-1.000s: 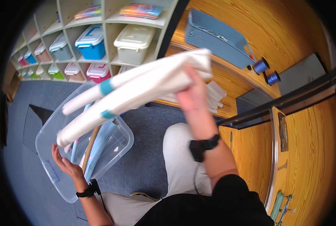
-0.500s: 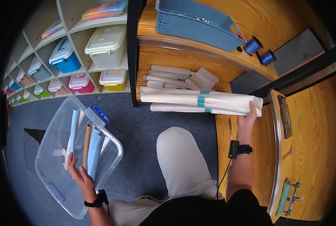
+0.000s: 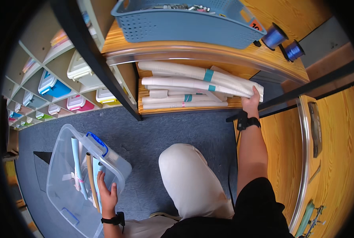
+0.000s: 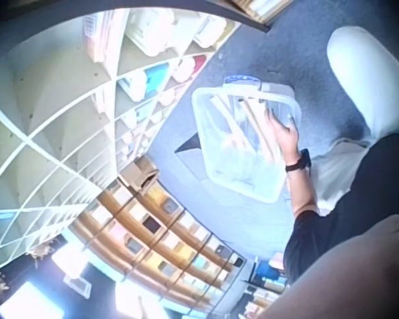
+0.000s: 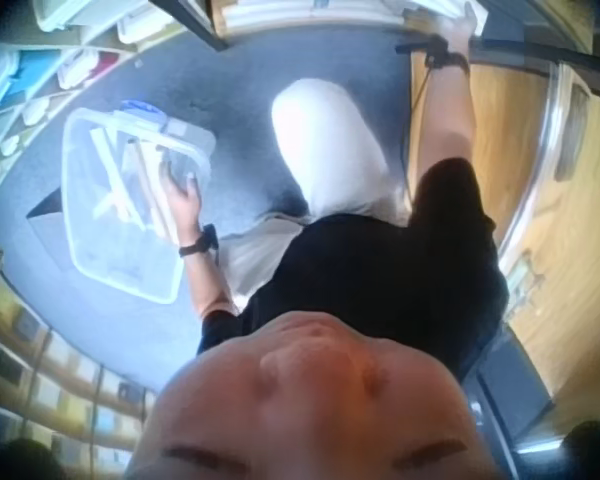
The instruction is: Organizing various storage containers and items on shelves in a warehouse setting.
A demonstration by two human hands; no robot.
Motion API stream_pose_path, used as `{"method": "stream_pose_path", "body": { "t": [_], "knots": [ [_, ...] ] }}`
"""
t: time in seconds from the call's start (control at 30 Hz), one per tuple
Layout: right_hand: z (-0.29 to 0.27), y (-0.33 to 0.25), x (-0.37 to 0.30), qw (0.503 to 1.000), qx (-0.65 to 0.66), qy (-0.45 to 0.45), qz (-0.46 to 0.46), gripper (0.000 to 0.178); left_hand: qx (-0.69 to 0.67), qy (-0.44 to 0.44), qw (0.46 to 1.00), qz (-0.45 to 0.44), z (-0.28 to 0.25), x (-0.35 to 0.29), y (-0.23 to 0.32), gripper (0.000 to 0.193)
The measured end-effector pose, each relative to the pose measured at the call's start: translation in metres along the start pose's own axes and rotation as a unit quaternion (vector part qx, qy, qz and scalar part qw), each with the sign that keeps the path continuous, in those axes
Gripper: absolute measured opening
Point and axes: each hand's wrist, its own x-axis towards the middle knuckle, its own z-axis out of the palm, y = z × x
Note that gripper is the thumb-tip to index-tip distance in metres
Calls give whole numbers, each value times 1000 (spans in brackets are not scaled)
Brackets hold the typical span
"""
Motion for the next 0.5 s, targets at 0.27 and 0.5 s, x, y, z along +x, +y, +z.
{"method": "stream_pose_path", "body": {
  "t": [0.27,0.5],
  "knots": [
    [-31,55,89,993,-38,44,106,60,101,42,994,27,-20,-23,-8,43],
    [-9,112,50,951,-235,113,169,86,121,59,990,35,-31,-33,-24,39]
  ]
}}
